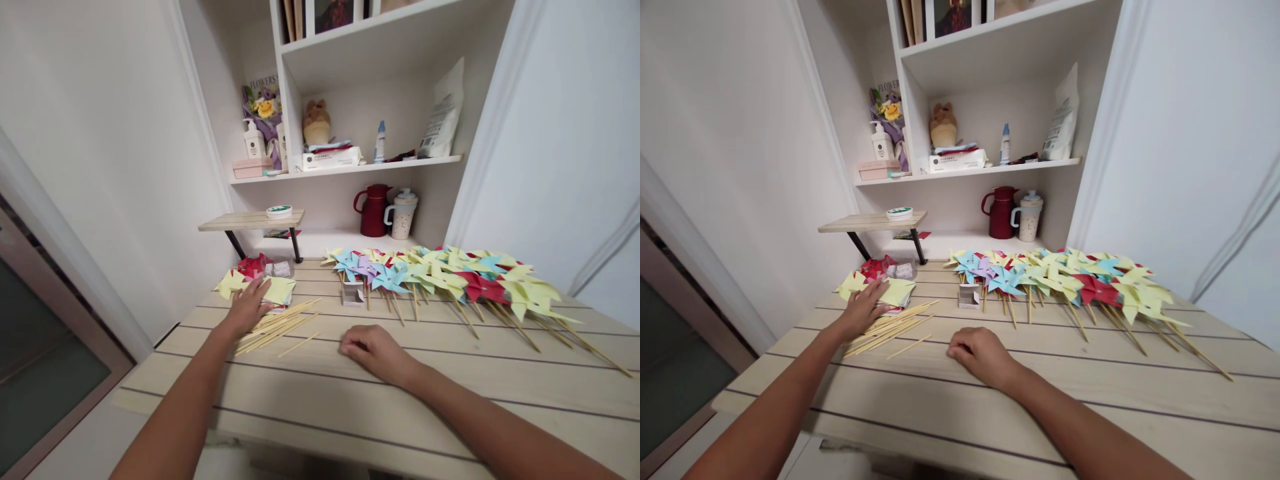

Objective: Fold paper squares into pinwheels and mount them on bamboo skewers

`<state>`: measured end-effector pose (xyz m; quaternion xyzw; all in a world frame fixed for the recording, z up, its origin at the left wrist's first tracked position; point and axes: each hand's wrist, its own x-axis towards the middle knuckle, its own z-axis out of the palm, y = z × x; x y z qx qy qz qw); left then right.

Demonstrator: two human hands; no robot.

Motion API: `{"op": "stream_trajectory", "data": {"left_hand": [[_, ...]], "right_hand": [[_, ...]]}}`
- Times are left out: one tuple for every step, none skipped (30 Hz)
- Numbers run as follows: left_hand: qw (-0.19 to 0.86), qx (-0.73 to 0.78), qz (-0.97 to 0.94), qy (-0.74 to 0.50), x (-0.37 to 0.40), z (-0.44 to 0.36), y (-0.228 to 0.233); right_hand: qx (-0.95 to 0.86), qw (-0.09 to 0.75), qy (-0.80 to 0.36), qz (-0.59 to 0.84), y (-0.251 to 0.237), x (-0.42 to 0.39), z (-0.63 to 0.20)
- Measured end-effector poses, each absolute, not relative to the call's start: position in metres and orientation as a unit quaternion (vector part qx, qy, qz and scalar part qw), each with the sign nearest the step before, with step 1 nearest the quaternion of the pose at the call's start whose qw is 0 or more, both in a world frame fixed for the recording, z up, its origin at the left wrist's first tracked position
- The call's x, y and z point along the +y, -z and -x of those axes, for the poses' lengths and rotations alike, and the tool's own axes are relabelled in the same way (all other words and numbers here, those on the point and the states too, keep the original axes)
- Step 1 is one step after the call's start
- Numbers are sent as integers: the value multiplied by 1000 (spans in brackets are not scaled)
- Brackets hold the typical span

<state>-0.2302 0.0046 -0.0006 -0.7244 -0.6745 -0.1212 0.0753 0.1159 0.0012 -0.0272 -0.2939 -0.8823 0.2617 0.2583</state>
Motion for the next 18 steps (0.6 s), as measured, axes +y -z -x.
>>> {"op": "stream_trajectory", "data": {"left_hand": [[67,-672,730,107,3,232,1],[63,-669,735,95,1,233,1],[63,-664,740,84,0,234,1],[65,-660,744,76,-1,235,-1],[68,-660,745,69,-1,236,-2],[70,-661,744,65,-1,236,-5],[69,-664,742,61,0,237,-7],[66,-668,739,56,0,237,-9],[63,-672,736,50,0,237,-11],[59,-676,733,44,1,237,-14],[57,-678,732,39,1,236,-16],[58,-679,731,35,1,235,-18],[61,-680,730,32,2,233,-20],[65,-682,728,32,3,231,-22],[71,-682,727,34,4,228,-24],[78,-682,727,37,6,226,-27],[85,-677,730,39,8,223,-29],[90,-668,737,44,11,220,-30]], "right_hand": [[-883,259,-261,291,27,1,-117],[-884,259,-260,289,27,1,-117],[-885,259,-259,287,27,1,-118],[-886,260,-259,285,28,1,-118],[-886,260,-259,284,29,2,-119],[-887,260,-259,282,29,2,-119],[-887,258,-258,281,30,3,-119],[-888,257,-258,281,30,3,-119],[-889,256,-257,281,30,3,-119],[-889,254,-256,282,30,3,-119],[-889,253,-256,283,30,3,-120],[-889,252,-256,284,29,2,-120],[-889,251,-257,285,29,2,-120],[-889,250,-257,285,28,1,-120],[-889,248,-257,286,28,1,-120],[-889,247,-257,286,28,1,-120],[-890,247,-257,286,28,1,-120],[-890,246,-257,286,29,1,-120]]}}
